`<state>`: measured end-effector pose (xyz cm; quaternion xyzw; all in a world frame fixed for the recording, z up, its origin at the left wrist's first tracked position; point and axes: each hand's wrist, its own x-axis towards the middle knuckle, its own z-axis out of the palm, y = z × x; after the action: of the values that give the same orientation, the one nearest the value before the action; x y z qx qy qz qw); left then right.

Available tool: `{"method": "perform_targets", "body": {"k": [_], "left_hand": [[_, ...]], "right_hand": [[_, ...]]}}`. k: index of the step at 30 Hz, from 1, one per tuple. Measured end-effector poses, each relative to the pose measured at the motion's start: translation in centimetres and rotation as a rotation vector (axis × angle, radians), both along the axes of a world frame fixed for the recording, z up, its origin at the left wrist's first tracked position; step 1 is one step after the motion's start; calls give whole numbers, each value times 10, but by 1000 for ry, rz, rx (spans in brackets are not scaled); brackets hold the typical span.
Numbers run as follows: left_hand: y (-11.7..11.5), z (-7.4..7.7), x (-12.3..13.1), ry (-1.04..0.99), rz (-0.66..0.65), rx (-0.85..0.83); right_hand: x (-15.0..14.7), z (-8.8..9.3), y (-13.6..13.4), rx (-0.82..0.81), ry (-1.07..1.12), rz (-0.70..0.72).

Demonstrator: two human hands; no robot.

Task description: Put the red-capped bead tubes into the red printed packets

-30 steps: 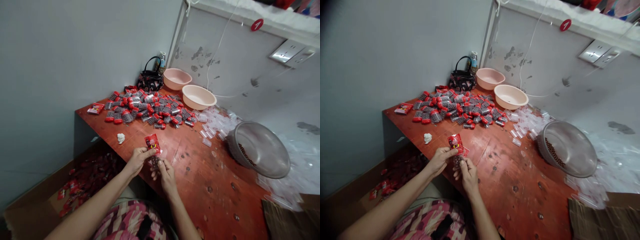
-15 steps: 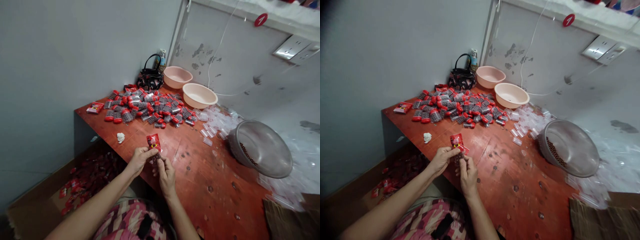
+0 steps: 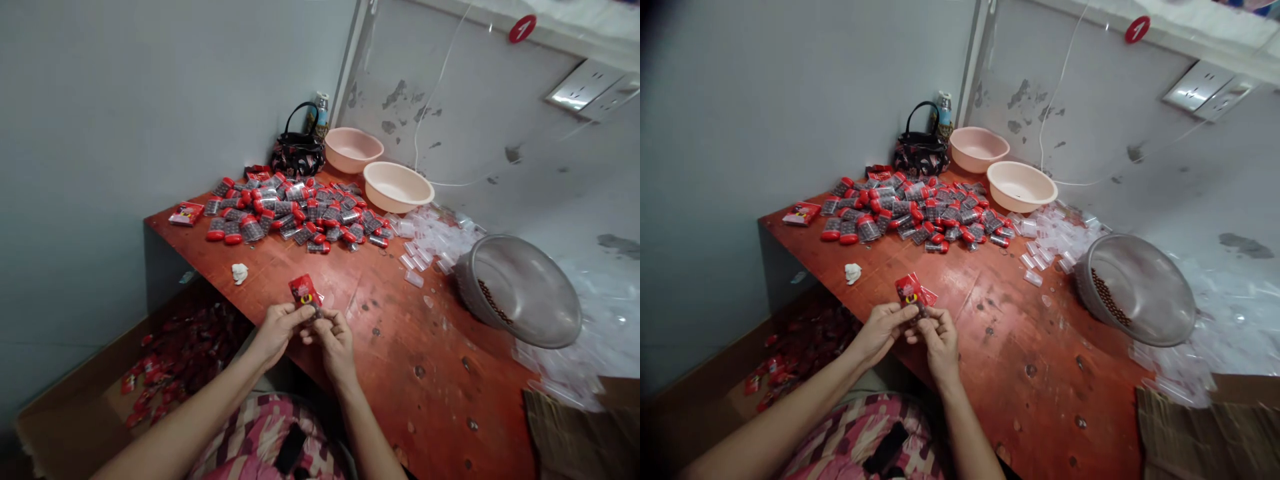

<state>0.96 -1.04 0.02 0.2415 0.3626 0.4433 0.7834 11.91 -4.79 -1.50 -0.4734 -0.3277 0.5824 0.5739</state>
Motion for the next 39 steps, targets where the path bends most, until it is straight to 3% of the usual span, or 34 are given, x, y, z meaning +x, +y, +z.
{"method": "perform_targets", "body": {"k": [5,10,12,16,20,24,27,30,33,36,39], "left_hand": [[-14,-2,-3,-53,81,-21],[-27,-10,-51,-82,488,-88],[-34,-13,-66,17,550,-119],[-32,-9,-58,306,355,-40],[-4,-7,-22,554,165,415],[20,-27,-4,754,105,645],[23,-41,-4,776,103,692],[21,-45,-6,759,109,706],[17,-39,-5,710,130,699],[11,-28,-5,677,149,710],[8,-15,-8,606,197,567]], "right_hand": [[-10,-2,10,-26,63,12],[-8,6,12,-3,34,52],[2,9,10,-15,-8,16],[21,8,6,-47,-107,-57],[25,5,3,-101,-177,-50],[24,5,-1,-88,-206,-34],[26,2,0,-96,-255,-28],[24,-4,7,-47,-340,-69],[18,-11,21,13,-340,-133],[13,-11,33,25,-221,-106],[13,-5,39,29,-135,-84]]}}
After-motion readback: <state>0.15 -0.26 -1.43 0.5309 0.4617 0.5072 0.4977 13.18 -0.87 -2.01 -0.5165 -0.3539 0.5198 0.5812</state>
